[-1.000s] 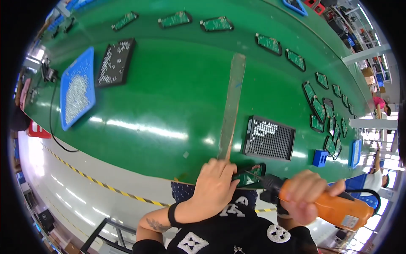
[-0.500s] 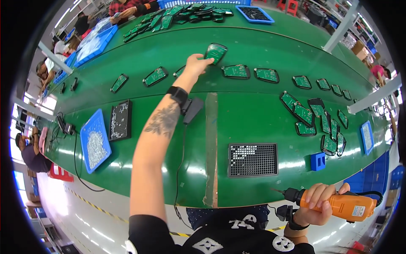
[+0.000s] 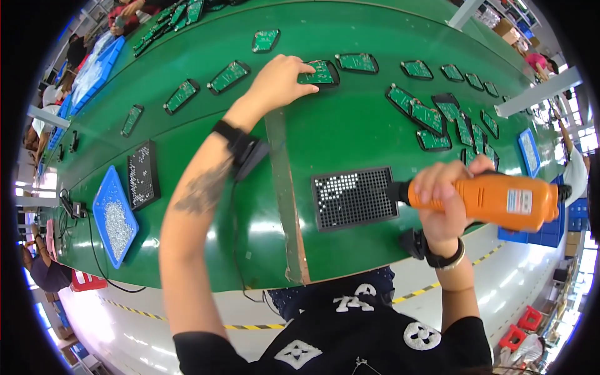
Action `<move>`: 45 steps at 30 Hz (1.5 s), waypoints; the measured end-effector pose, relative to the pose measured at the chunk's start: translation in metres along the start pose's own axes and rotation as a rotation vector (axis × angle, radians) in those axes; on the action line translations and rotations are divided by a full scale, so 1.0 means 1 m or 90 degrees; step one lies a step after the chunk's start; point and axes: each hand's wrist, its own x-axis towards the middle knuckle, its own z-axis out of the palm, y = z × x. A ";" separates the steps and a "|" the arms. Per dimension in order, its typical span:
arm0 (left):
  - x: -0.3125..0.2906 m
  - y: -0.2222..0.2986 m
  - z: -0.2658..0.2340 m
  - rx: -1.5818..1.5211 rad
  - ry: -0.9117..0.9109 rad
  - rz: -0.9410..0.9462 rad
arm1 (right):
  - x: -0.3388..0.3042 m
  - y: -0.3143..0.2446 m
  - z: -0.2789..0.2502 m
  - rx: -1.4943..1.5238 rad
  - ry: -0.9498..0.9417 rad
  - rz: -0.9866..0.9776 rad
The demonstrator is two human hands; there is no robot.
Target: The person picks up a circuit board from a conveyor belt, places it on the work surface, and uses an electric screwdriver to drive screws into it. They then move the board back onto the conveyor belt and repeat the process with another circuit board.
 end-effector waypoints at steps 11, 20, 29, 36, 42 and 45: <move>-0.228 0.172 -0.043 -0.228 -0.135 -0.016 | 0.004 0.021 -0.002 -0.035 -0.048 0.019; -0.248 0.197 0.018 -0.227 0.024 -0.123 | 0.006 0.028 0.000 -0.013 -0.060 0.034; -0.250 0.198 0.021 -0.233 0.039 -0.143 | 0.006 0.031 0.000 -0.012 -0.055 0.044; -0.247 0.199 0.021 -0.258 0.051 -0.156 | 0.004 0.028 0.002 -0.033 -0.064 0.051; -0.246 0.196 0.024 -0.248 0.066 -0.139 | -0.011 -0.004 0.010 0.001 -0.120 0.004; -0.247 0.194 0.025 -0.270 0.082 -0.157 | -0.030 -0.028 0.009 0.022 -0.111 -0.042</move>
